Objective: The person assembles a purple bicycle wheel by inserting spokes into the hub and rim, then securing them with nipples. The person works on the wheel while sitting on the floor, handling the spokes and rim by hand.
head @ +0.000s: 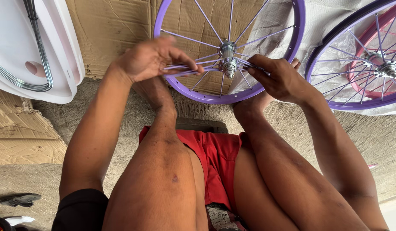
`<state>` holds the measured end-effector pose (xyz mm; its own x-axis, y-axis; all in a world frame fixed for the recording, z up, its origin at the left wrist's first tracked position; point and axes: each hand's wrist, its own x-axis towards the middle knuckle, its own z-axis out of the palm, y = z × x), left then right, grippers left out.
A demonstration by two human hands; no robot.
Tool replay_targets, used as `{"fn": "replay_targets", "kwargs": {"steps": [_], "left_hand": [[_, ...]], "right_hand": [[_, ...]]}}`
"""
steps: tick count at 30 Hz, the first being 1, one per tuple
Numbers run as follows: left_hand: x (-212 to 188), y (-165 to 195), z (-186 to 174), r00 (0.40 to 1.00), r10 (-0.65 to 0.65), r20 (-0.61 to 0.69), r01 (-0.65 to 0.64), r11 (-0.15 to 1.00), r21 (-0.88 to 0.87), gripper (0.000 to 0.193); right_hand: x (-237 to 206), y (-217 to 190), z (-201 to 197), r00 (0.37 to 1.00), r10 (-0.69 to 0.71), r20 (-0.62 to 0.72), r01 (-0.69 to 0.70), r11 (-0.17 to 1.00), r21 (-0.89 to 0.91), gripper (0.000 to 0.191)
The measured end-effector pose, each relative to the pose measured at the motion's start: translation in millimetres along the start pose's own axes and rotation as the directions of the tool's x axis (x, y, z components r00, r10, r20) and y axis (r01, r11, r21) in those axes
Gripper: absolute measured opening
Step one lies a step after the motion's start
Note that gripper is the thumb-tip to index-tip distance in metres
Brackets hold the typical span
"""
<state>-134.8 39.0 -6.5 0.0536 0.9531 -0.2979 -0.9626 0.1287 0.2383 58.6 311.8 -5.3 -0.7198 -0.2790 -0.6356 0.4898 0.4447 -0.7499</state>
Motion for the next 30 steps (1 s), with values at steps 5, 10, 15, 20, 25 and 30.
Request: {"fn": "replay_targets", "kwargs": {"steps": [5, 10, 15, 20, 25, 30], "left_hand": [[27.9, 4.1, 10.7, 0.871, -0.301, -0.387, 0.49, 0.522, 0.698, 0.056], [41.0, -8.7, 25.4, 0.871, -0.142, -0.471, 0.488, 0.125, 0.864, 0.044], [36.5, -19.5, 21.7, 0.929, 0.18, -0.324, 0.311, 0.096, 0.946, 0.034], [34.9, -22.4, 22.7, 0.941, 0.134, -0.31, 0.296, 0.112, 0.948, 0.037], [42.9, -21.8, 33.6, 0.94, 0.087, -0.329, 0.31, 0.175, 0.934, 0.035], [46.0, -18.3, 35.9, 0.899, -0.138, -0.415, 0.434, 0.408, 0.803, 0.023]], "right_hand": [[2.4, -5.4, 1.4, 0.999, -0.038, 0.0, 0.038, 0.996, -0.078, 0.017], [2.0, -9.3, 1.0, 1.0, 0.013, -0.003, -0.014, 0.996, -0.085, 0.016], [7.1, -12.8, 3.6, 0.998, -0.046, -0.032, 0.04, 0.986, -0.159, 0.017], [16.8, -17.4, -4.2, 0.998, -0.052, 0.019, 0.054, 0.992, -0.113, 0.023], [27.1, -17.8, -10.9, 0.994, -0.063, 0.088, 0.069, 0.995, -0.065, 0.018], [35.8, -15.7, -10.1, 0.981, 0.014, 0.194, -0.009, 1.0, -0.027, 0.021]]}}
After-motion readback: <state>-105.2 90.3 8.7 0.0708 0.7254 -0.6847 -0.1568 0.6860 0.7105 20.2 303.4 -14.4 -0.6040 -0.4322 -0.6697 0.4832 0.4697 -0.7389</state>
